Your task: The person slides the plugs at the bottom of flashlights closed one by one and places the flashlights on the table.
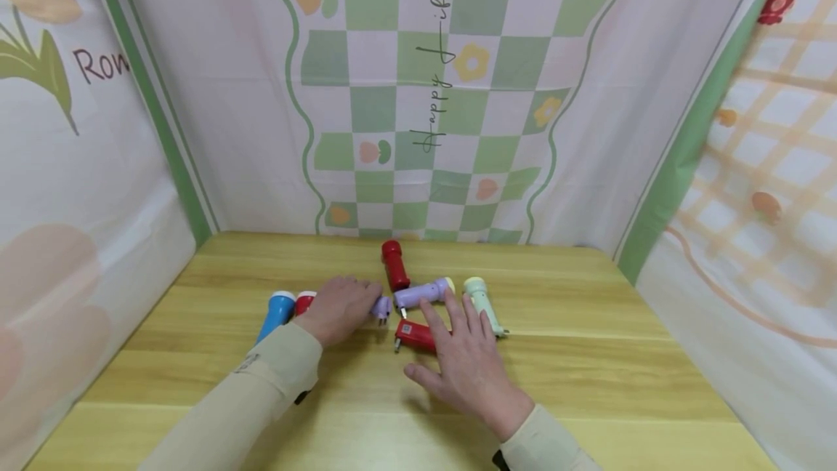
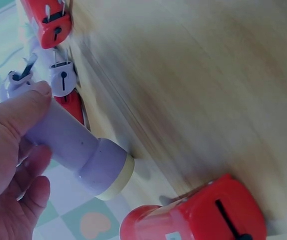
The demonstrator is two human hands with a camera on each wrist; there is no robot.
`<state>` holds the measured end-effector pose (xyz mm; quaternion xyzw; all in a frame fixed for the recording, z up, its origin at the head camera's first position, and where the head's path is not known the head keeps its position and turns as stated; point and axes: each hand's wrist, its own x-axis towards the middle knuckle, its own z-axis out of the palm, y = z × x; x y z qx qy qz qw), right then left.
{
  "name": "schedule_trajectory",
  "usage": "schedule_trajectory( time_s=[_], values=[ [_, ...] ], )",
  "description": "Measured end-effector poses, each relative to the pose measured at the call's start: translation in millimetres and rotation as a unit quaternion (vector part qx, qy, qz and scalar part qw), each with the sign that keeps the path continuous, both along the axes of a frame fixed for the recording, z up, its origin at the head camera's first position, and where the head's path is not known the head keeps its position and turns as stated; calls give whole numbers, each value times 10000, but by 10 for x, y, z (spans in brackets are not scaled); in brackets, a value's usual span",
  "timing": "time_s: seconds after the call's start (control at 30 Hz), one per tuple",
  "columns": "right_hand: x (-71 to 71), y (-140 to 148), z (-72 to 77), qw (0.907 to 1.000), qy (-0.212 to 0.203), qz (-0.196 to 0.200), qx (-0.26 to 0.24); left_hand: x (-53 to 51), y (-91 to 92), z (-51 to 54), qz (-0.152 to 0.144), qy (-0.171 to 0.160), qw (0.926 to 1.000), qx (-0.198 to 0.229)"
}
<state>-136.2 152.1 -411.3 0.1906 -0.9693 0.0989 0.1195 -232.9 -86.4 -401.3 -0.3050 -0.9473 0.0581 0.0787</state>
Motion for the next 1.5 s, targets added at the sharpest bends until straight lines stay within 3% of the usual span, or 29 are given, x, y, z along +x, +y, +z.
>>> schedule_trajectory(
  time_s=[0.23, 0.4, 0.53, 0.87, 1.07, 1.5],
  values=[
    [0, -10, 12, 10000, 32, -49, 41, 58, -11, 37, -10, 200, 9984, 536],
    [-14, -9, 34, 9999, 98, -47, -41, 110, 3, 60, 55, 207, 9940, 1074],
    [-14, -7, 50, 9996, 219, -44, -193, 149, 16, 72, -72, 284, 9900, 1381],
    [-6, -8, 105, 9976, 459, 4, -524, 314, 101, 156, -19, -118, 9718, 2357],
    [-25, -2, 122, 9944, 802, 181, -671, 387, 134, 170, 10, -206, 9645, 2632],
    [-65, -32, 143, 9879, 1239, 426, -834, 549, 204, 233, -20, -263, 9609, 2755]
  ],
)
